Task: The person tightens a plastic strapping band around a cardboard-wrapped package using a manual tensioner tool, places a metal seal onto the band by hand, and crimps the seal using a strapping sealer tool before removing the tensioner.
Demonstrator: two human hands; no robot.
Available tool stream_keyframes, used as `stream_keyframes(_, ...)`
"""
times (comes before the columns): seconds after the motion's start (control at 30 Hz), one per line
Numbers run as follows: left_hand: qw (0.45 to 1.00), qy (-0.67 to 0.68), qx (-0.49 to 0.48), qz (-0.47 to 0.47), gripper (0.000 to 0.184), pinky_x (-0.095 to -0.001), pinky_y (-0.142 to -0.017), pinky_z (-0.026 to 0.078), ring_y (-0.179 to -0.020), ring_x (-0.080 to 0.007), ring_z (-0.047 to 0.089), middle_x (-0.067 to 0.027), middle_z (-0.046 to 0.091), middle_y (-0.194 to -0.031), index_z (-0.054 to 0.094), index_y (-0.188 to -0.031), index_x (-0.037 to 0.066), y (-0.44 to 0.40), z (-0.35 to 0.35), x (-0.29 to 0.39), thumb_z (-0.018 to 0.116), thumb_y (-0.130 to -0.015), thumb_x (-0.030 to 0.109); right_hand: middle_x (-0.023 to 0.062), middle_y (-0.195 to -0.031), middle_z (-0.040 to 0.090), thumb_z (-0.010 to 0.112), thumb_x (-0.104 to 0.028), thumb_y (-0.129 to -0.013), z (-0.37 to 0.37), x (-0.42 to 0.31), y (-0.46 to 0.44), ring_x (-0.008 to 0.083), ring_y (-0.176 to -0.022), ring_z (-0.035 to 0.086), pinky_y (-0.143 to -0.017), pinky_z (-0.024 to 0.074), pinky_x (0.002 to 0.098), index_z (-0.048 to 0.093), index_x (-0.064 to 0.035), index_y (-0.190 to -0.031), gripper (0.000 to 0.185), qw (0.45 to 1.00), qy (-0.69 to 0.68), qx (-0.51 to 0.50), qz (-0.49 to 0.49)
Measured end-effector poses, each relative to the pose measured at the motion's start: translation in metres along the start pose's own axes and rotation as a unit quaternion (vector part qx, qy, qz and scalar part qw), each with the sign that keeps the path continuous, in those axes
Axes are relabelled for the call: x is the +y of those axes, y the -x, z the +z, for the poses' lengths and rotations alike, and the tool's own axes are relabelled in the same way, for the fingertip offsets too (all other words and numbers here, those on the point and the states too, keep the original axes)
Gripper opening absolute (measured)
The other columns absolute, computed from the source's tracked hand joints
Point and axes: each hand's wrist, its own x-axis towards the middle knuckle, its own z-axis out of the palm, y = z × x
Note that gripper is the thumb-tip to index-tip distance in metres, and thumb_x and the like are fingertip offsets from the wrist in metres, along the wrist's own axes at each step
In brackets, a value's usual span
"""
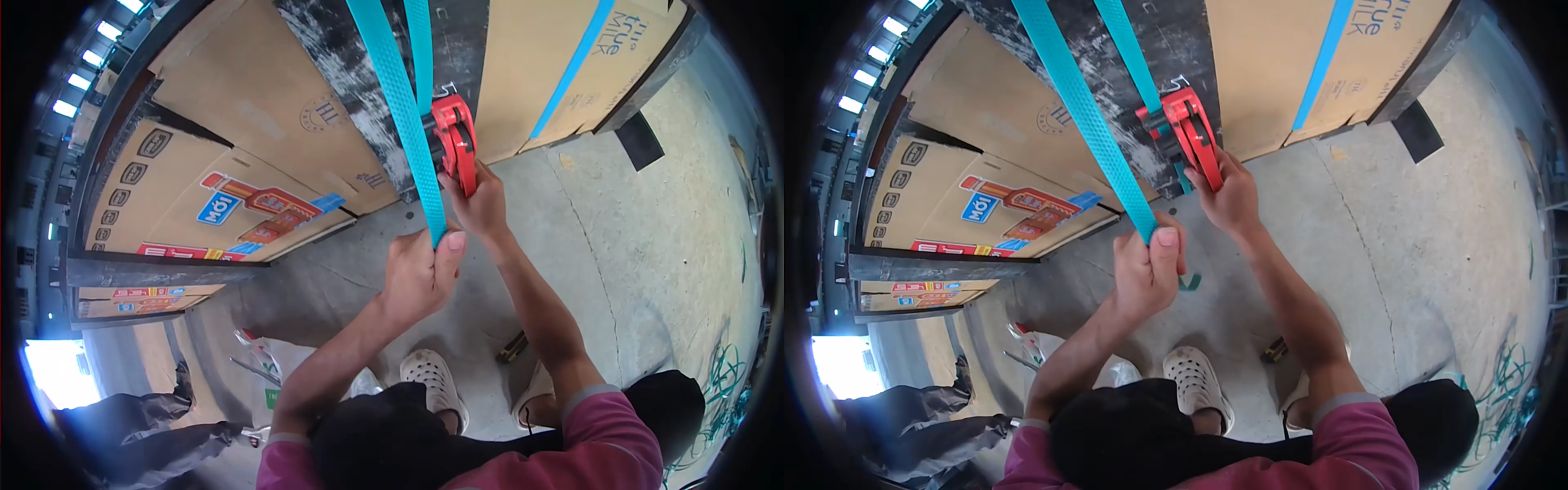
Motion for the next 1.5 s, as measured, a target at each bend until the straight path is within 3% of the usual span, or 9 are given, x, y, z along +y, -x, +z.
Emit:
stream_keyframes(0.27,0.993,0.086,-0.024,0.079,0.033,-0.0254,-0.047,0.042,-0.050,-0.0104,0.057,-0.0020,0.056,-0.064,0.058,-0.108,-0.004,-0.003,0.029,0.024,0.043,-0.107,0.026,0.0157,-0.096,0.070,0.076,-0.024,-0.089,0.002,-0.001,0.007,0.0393,-0.084,0.069,-0.070,0.0543,0.0447,0.067,-0.0074,-0.116,0.033,0.999,0.030,0.004,0.016)
stream_keyframes(0.33,0.975,0.196,0.095,-0.037,0.036,-0.0255,-0.045,0.039,-0.047,-0.0099,0.053,-0.0010,0.054,-0.063,0.053,-0.114,-0.004,0.001,0.038,0.025,0.040,-0.109,0.029,0.0158,-0.096,0.071,0.076,-0.023,-0.089,0.002,-0.001,0.007,0.0398,-0.085,0.069,-0.070,0.0544,0.0442,0.066,-0.0079,-0.115,0.032,1.000,0.011,0.002,0.024)
stream_keyframes(0.53,0.993,0.074,0.097,-0.013,0.031,-0.0278,-0.042,0.041,-0.042,-0.0105,0.053,-0.0019,0.061,-0.063,0.056,-0.107,-0.001,0.003,0.023,0.014,0.039,-0.109,0.026,0.0167,-0.098,0.071,0.076,-0.023,-0.089,0.004,0.014,0.008,0.0400,-0.087,0.069,-0.072,0.0549,0.0437,0.066,-0.0069,-0.119,0.036,1.000,0.012,0.000,-0.007)
stream_keyframes(0.73,0.943,-0.054,-0.117,0.307,0.029,-0.0309,-0.049,0.050,-0.058,-0.0188,0.065,-0.0055,0.067,-0.075,0.066,-0.111,-0.002,-0.081,-0.003,0.084,0.075,-0.085,0.006,0.0109,-0.098,0.069,0.075,-0.014,-0.090,0.018,0.024,0.013,0.0206,-0.088,0.067,-0.079,0.0530,0.0362,0.067,-0.0040,-0.111,0.025,0.998,-0.026,0.033,0.038)
stream_keyframes(0.93,0.947,0.054,-0.069,0.308,0.016,-0.0392,-0.054,0.046,-0.058,-0.0185,0.060,-0.0048,0.055,-0.067,0.057,-0.101,0.005,-0.093,-0.001,0.107,0.065,-0.094,0.018,0.0112,-0.103,0.070,0.075,-0.016,-0.091,0.007,-0.013,0.007,0.0239,-0.094,0.068,-0.084,0.0521,0.0370,0.067,-0.0053,-0.116,0.028,0.993,-0.101,0.013,0.063)
stream_keyframes(1.07,0.990,-0.028,-0.138,0.019,0.009,-0.0336,-0.074,0.055,-0.081,-0.0245,0.071,-0.0101,0.069,-0.087,0.066,-0.103,0.005,-0.039,0.005,0.020,0.060,-0.099,0.012,0.0100,-0.105,0.070,0.072,-0.020,-0.093,0.014,0.035,0.017,0.0247,-0.095,0.067,-0.085,0.0520,0.0370,0.066,-0.0045,-0.120,0.032,0.995,-0.070,-0.004,0.068)
stream_keyframes(1.13,0.995,0.006,-0.051,-0.090,0.016,-0.0327,-0.070,0.055,-0.078,-0.0214,0.071,-0.0101,0.069,-0.084,0.065,-0.103,0.004,-0.037,-0.003,-0.007,0.053,-0.104,0.015,0.0131,-0.100,0.073,0.082,-0.022,-0.082,0.009,0.049,0.019,0.0274,-0.092,0.072,-0.080,0.0547,0.0356,0.067,-0.0061,-0.123,0.046,0.989,-0.125,-0.022,0.077)
stream_keyframes(1.23,0.997,-0.047,-0.019,-0.063,0.009,-0.0384,-0.060,0.051,-0.065,-0.0285,0.068,-0.0163,0.066,-0.079,0.063,-0.103,0.003,-0.045,-0.008,-0.053,0.059,-0.100,0.010,0.0159,-0.098,0.072,0.078,-0.021,-0.084,0.000,0.005,0.009,0.0342,-0.091,0.071,-0.079,0.0554,0.0399,0.066,-0.0065,-0.123,0.043,0.997,-0.011,-0.016,0.073)
stream_keyframes(1.5,0.990,-0.006,-0.016,-0.140,0.012,-0.0259,-0.057,0.047,-0.063,-0.0068,0.059,-0.0055,0.066,-0.073,0.067,-0.107,0.001,-0.037,-0.034,-0.032,0.060,-0.101,0.009,0.0187,-0.101,0.071,0.078,-0.022,-0.085,0.003,0.027,0.010,0.0403,-0.092,0.069,-0.077,0.0552,0.0446,0.063,-0.0059,-0.125,0.045,0.998,0.047,-0.015,0.025)
